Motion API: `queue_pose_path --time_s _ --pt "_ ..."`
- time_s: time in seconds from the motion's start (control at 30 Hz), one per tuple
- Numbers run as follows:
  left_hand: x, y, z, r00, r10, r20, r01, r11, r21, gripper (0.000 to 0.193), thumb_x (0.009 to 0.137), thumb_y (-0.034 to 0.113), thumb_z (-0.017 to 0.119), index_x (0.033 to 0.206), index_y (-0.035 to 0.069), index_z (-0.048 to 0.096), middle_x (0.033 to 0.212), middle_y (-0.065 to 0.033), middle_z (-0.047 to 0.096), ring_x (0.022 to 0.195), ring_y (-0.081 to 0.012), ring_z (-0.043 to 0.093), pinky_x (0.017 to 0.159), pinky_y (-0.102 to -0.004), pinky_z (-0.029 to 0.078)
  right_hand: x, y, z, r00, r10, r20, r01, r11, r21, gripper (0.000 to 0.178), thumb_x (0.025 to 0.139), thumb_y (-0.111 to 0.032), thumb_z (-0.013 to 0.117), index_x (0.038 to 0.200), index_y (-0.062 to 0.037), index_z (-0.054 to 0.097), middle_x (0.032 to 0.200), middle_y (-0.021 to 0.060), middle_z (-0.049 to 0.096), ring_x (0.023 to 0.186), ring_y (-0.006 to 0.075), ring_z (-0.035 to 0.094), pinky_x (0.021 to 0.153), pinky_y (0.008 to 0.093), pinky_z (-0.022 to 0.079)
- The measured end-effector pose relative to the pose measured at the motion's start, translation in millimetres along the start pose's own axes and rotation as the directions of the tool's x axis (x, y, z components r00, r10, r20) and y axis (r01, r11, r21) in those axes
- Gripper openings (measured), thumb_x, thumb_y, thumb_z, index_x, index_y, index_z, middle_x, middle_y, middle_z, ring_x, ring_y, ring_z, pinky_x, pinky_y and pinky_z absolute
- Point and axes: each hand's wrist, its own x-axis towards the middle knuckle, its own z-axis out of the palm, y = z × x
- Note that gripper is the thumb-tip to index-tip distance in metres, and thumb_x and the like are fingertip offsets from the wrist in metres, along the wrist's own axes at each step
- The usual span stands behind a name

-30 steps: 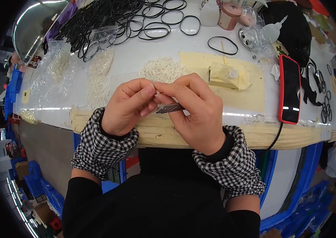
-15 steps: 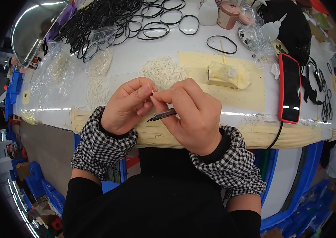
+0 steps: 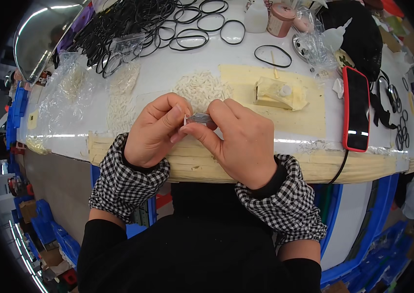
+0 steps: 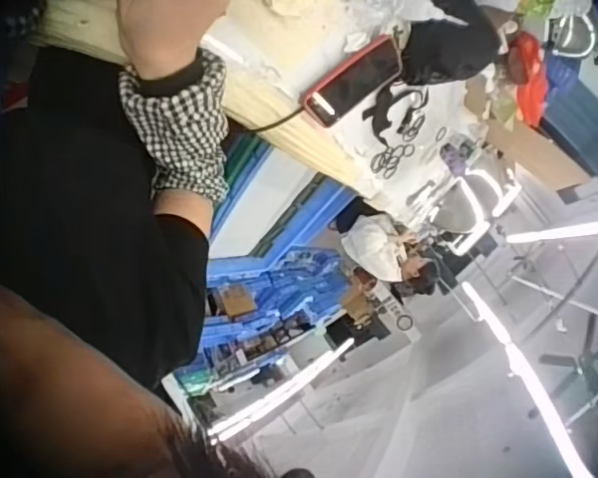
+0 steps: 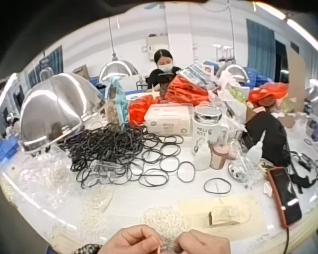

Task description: The recorder is assembling or sorting small white lace-like decorative components at a factory workbench using a small tool.

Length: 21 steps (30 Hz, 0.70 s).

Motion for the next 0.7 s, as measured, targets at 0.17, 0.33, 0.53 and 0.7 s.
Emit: queue_pose_path --time_s 0.17,0.33,0.53,0.7 --pt "-0.9 1.1 0.0 1.0 -0.012 -0.005 0.012 1.0 0.01 0.013 0.095 0.016 0.056 0.093 0.003 0.058 0.078 -0.0001 0.056 0.064 -0.0061 0.046 0.058 -0.0184 0.038 0.4 -0.1 0.3 1.0 -0.003 0.002 0.003 1.0 0.0 0.035 0.079 -0.037 0.07 0.07 -0.0082 0.052 0.06 0.0033 0.05 0.051 0.0209 0.052 0.044 0.0314 0.038" --pt "-1.2 1.9 0.5 1.0 -0.006 -0.012 0.007 1.0 0.031 0.013 0.095 0.016 0.056 0.093 0.003 0.058 0.078 -0.0004 0.056 0.064 -0.0059 0.046 0.058 -0.0183 0.038 0.7 -2.2 -3.3 0.998 0.004 0.055 -0.002 0.999 -0.036 0.036 0.079 -0.037 0.069 0.068 -0.0083 0.051 0.058 0.0032 0.048 0.05 0.0205 0.051 0.044 0.0313 0.038" --pt "-0.8 2.2 0.7 1.0 -0.017 -0.012 0.017 0.999 0.035 0.014 0.095 0.016 0.055 0.093 0.003 0.058 0.078 -0.0003 0.056 0.064 -0.0057 0.046 0.058 -0.0182 0.038 0.4 -0.2 0.2 1.0 -0.003 -0.003 0.003 1.0 -0.001 0.036 0.079 -0.038 0.069 0.067 -0.0087 0.051 0.058 0.0031 0.047 0.049 0.0205 0.051 0.043 0.0313 0.038" --pt "-0.7 1.4 0.6 1.0 -0.011 -0.016 0.012 1.0 0.028 0.013 0.095 0.016 0.055 0.092 0.003 0.057 0.078 0.0 0.056 0.064 -0.0056 0.046 0.058 -0.0182 0.038 1.4 -2.9 -4.4 0.998 0.01 0.055 -0.007 0.999 -0.042 0.036 0.079 -0.038 0.069 0.068 -0.0083 0.052 0.058 0.0032 0.048 0.05 0.0206 0.051 0.043 0.0313 0.038"
